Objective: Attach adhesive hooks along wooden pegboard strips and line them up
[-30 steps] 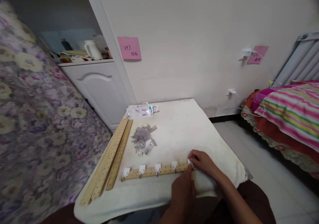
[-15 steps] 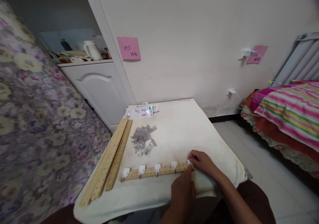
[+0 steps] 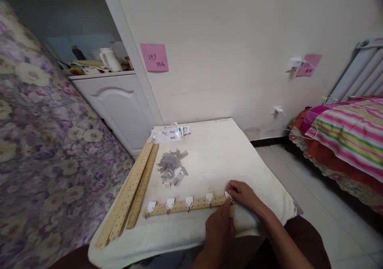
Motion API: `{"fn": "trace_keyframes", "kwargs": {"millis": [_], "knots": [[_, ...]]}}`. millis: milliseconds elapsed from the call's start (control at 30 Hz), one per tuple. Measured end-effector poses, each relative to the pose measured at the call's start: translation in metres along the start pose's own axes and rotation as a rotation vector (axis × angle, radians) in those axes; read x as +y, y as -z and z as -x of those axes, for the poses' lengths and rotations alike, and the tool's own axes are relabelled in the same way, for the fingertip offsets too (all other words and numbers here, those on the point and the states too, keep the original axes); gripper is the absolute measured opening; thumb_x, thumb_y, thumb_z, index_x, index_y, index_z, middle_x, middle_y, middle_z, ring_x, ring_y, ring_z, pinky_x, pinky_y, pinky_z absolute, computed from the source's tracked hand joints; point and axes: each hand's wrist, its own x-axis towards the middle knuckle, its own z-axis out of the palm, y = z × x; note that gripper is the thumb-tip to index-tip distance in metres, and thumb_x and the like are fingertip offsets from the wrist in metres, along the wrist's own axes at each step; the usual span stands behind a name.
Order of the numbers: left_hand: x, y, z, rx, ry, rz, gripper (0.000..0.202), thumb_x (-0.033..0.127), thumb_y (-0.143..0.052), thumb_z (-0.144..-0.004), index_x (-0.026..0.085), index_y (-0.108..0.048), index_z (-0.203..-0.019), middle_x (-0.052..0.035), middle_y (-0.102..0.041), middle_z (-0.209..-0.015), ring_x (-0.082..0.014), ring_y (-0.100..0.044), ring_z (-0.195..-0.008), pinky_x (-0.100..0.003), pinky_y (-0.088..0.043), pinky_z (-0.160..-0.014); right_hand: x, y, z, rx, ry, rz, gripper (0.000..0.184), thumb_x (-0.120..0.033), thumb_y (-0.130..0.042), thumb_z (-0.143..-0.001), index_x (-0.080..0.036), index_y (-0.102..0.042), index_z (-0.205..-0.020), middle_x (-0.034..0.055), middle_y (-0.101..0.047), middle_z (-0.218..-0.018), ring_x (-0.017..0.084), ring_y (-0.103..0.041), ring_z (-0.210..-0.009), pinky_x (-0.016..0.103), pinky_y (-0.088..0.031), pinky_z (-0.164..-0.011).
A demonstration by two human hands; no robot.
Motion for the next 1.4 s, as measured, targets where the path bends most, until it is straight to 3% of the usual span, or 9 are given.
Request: {"fn": "trace_keyframes", "kwargs": {"millis": [433,733,1133,1400], "knots": [[0.001,0.003,-0.001,-0.023,-0.001,-0.013,0.06,0.019,-0.036,-0.083,0.014,-0.03,-0.142,-0.0104,-0.054,-0.132,-0.0241,-0.055,-0.113,-0.038,-0.044,-0.097,-0.003,0.003,0.003,-0.022,0.026,-0.01,0.015,-0.018,-0.048,-0.077,-0.019,-0.063,-0.078,0.0002,-0.064,-0.072,0.015,-0.055,-0.068,0.023,-0.037,-0.062],[0.002,0.005,-0.001,-0.043,0.024,-0.02,0.059,0.019,-0.037,-0.082,0.017,-0.032,-0.141,-0.009,-0.053,-0.134,-0.0224,-0.054,-0.115,-0.035,-0.042,-0.098,-0.002,0.012,0.01,-0.036,0.155,-0.028,0.032,-0.005,-0.048,-0.066,-0.02,-0.062,-0.09,0.0037,-0.059,-0.095,0.019,-0.053,-0.092,0.03,-0.041,-0.083],[0.002,0.006,-0.002,-0.047,0.007,-0.021,0.06,0.018,-0.037,-0.082,0.016,-0.03,-0.141,-0.0095,-0.052,-0.135,-0.0234,-0.054,-0.115,-0.037,-0.042,-0.098,0.005,0.009,0.004,-0.079,0.06,-0.127,0.028,-0.007,-0.049,-0.065,-0.018,-0.063,-0.086,0.0002,-0.055,-0.08,0.014,-0.052,-0.072,0.025,-0.041,-0.067],[-0.001,0.007,-0.001,-0.035,-0.015,0.002,0.061,0.016,-0.038,-0.08,0.015,-0.031,-0.141,-0.0083,-0.048,-0.139,-0.0215,-0.052,-0.119,-0.034,-0.041,-0.1,0.004,0.011,0.001,-0.1,0.086,-0.103,0.029,-0.007,-0.05,-0.066,-0.018,-0.065,-0.087,0.0008,-0.054,-0.084,0.012,-0.051,-0.071,0.023,-0.04,-0.065]]}}
